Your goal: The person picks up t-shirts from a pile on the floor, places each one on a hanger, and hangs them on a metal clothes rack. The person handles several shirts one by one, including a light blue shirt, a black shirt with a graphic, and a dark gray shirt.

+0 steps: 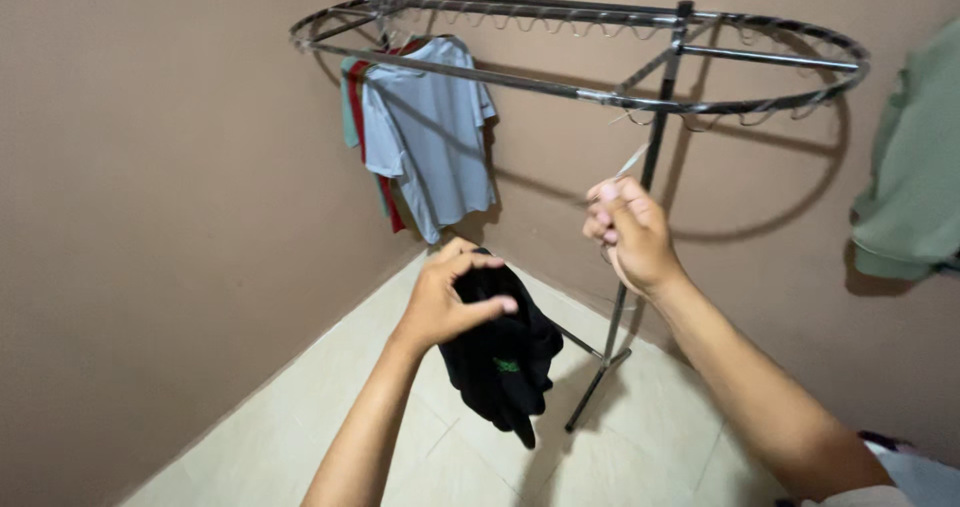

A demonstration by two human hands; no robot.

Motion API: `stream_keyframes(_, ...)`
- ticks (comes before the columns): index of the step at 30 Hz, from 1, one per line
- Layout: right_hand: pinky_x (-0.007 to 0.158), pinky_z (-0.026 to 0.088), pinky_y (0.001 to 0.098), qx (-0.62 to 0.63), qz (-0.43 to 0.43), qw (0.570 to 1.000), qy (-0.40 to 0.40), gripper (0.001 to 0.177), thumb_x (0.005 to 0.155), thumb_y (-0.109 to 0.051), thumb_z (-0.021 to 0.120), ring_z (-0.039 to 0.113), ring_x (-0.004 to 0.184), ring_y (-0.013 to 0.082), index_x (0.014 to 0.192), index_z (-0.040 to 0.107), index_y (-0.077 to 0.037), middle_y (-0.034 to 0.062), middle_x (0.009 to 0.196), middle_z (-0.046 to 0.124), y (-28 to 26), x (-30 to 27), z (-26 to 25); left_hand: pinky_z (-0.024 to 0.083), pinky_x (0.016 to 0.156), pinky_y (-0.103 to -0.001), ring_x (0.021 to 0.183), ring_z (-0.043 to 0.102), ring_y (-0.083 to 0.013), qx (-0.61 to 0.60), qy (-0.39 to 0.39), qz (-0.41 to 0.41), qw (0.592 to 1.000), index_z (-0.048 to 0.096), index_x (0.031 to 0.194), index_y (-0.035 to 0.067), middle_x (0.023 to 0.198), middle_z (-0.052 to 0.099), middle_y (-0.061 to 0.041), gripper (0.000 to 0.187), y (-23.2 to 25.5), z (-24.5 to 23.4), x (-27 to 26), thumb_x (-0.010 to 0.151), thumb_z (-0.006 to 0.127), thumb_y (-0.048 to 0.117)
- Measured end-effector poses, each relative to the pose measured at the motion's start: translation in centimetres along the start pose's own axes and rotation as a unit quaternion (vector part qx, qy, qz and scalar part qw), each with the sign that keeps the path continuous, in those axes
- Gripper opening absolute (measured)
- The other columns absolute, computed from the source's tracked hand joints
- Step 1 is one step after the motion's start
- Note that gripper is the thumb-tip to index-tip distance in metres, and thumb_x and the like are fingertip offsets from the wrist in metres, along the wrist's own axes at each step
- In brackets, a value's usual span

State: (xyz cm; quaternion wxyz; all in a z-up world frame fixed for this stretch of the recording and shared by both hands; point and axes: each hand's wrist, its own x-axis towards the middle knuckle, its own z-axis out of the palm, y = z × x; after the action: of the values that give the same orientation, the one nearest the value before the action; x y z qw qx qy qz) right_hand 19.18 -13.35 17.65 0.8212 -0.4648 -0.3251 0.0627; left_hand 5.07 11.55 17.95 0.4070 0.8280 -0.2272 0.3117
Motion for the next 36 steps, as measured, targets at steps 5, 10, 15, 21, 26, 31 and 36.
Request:
stream_keyframes(5,0.069,0.036,0.0297,0.176,-0.106,0.978,0.047,0.019,0.113,-0.027,0.049,0.036,0.067,0.0101,0.108,0.052,-0.009,-0.001,0.081,0.043,0.9,2.4,4.4,0.055,0.077,-0.034,0.084,0.069,-0.0245,0.13,0.099,-0.04,0.986,0.072,0.088,0.008,0.089,0.067,-0.007,0.011,-0.2,-1.0,1.7,0.081,0.079,0.01)
stream_keyframes(10,0.068,0.036,0.0313,0.268,-0.148,0.947,0.095,0.019,0.113,-0.027,0.049,0.036,0.066,0.0106,0.11,0.053,-0.009,-0.0012,0.08,0.043,1.5,4.1,11.3,0.053,0.071,-0.038,0.08,0.067,-0.0287,0.196,0.138,-0.064,0.969,0.067,0.083,0.008,0.086,0.064,-0.009,0.013,2.5,-3.6,2.7,0.074,0.075,0.004)
stream_keyframes(15,0.069,0.036,0.0309,0.313,-0.204,0.919,0.127,0.02,0.113,-0.028,0.049,0.035,0.065,0.0104,0.113,0.053,-0.008,-0.001,0.081,0.043,2.2,4.8,16.6,0.048,0.063,-0.044,0.072,0.063,-0.0314,0.303,0.154,-0.105,0.935,0.064,0.079,0.008,0.081,0.062,-0.009,0.015,4.7,-6.1,2.6,0.072,0.076,0.005)
stream_keyframes(21,0.067,0.036,0.0302,0.298,-0.18,0.933,0.094,0.024,0.116,-0.03,0.049,0.035,0.069,0.0108,0.11,0.051,-0.007,-0.0007,0.083,0.042,6.5,3.7,21.9,0.049,0.067,-0.042,0.075,0.063,-0.0328,0.338,0.206,-0.06,0.916,0.059,0.079,0.007,0.081,0.062,-0.011,0.015,4.6,-11.4,1.3,0.075,0.073,0.003)
stream_keyframes(26,0.063,0.035,0.0257,0.215,-0.12,0.969,-0.002,0.023,0.113,-0.03,0.05,0.036,0.066,0.0085,0.109,0.049,-0.008,-0.0013,0.081,0.043,12.7,2.3,23.5,0.051,0.062,-0.032,0.065,0.062,-0.0174,0.29,0.225,-0.099,0.925,0.061,0.082,0.005,0.079,0.065,-0.008,0.012,4.2,-18.2,-0.2,0.076,0.072,0.003)
stream_keyframes(31,0.061,0.038,0.0227,0.046,-0.126,0.989,-0.058,0.023,0.112,-0.028,0.052,0.043,0.068,0.0062,0.107,0.053,-0.005,-0.0018,0.079,0.047,15.9,4.0,21.5,0.041,0.058,-0.026,0.065,0.045,-0.006,0.212,0.196,-0.218,0.932,0.067,0.089,0.005,0.073,0.058,0.003,0.01,3.7,-24.9,-2.1,0.081,0.072,0.006)
stream_keyframes(36,0.065,0.045,0.0225,-0.128,-0.153,0.974,-0.109,0.023,0.112,-0.023,0.053,0.049,0.07,0.005,0.104,0.057,-0.002,-0.0003,0.082,0.055,13.5,7.2,20.1,0.046,0.06,-0.024,0.067,0.054,-0.0044,0.164,0.16,-0.252,0.94,0.073,0.09,0.003,0.076,0.066,0.002,0.011,2.1,-28.4,-3.5,0.08,0.068,0.004)
